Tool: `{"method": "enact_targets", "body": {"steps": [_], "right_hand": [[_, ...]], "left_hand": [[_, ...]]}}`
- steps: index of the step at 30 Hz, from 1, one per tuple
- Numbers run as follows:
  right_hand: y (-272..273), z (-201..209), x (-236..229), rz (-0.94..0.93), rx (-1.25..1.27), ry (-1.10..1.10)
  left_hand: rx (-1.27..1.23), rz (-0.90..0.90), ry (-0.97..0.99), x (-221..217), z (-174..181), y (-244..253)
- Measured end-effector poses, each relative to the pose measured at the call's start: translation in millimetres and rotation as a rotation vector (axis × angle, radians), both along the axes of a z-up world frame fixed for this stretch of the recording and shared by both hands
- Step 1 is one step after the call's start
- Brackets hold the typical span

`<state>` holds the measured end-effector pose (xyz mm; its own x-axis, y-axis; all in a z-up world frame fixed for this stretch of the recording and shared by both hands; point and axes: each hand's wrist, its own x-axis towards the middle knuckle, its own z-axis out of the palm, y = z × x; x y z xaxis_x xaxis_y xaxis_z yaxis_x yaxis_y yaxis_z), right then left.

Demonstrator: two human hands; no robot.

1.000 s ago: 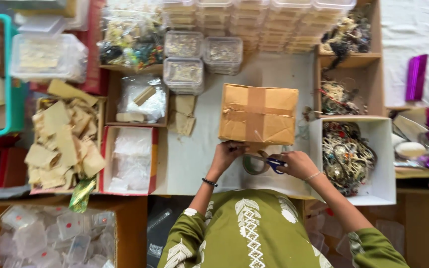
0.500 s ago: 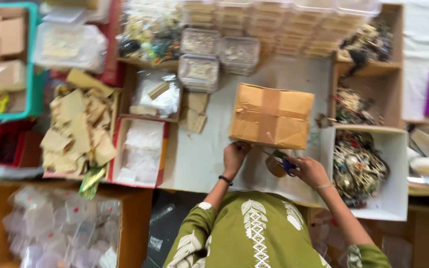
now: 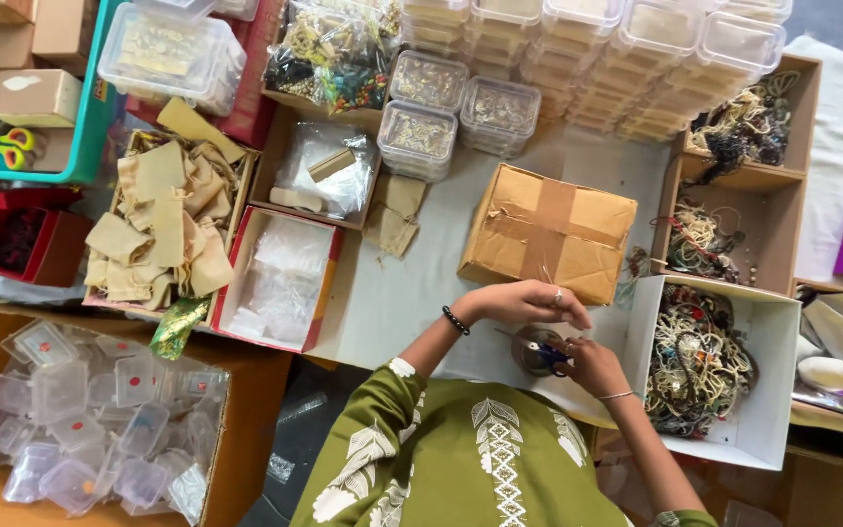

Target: Packing jewelry items into plastic containers and cardboard boxes, then sealing with tape.

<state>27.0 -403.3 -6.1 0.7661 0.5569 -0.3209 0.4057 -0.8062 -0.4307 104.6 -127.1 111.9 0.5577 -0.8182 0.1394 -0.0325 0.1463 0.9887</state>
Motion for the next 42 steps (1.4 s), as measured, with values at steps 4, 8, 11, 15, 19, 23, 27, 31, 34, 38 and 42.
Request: {"method": "enact_targets", "body": {"steps": [4, 8, 11, 15, 19, 23, 27, 31, 34, 38, 42], "right_hand": [[1.8, 3.6, -18.1, -0.054, 0.103, 0.008], [-2.6, 9.4, -36.6, -0.190, 0.077, 0.097], [-8.8, 7.7, -45.6, -0.276, 0.271, 0.088], [-17.0, 10.8, -58.6, -0.633, 0.259, 0.210], [-8.7, 6.5, -66.1, -0.847, 0.182, -0.237], [-25.1, -68.7, -49.5, -0.740, -0.159, -0.188], [-29.5, -71.1, -31.7, -0.639, -0.105, -0.069], [-1.0, -4.0, -20.2, -0.492, 0.552, 0.371], [16.2, 17.5, -34.7, -0.462, 0.898, 0.546], [44.1, 75.8, -24.0, -0.527, 0.894, 0.483], [48.7, 81.9, -12.9, -0.498, 0.926, 0.430]], "left_hand": [[-0.015, -0.054, 0.026, 6.4, -3.6, 3.5], [0.207, -0.071, -0.328, 8.4, -57.9, 2.1], [0.247, -0.063, -0.345, 7.0, -117.4, 15.5], [0.533, 0.095, -0.478, -23.6, -163.2, 9.4], [0.754, 0.205, -0.864, -82.6, -159.9, -22.2], [0.613, 0.215, -0.979, -93.3, -173.6, -31.6], [0.659, 0.204, -0.989, -99.8, -173.1, -14.1], [0.723, 0.346, -0.827, -111.8, -159.4, 12.9], [0.659, 0.449, -0.832, -117.7, -123.8, 27.1], [0.652, 0.490, -0.846, -118.5, -80.3, 42.9], [0.628, 0.489, -0.905, -120.8, -53.8, 50.0]]}}
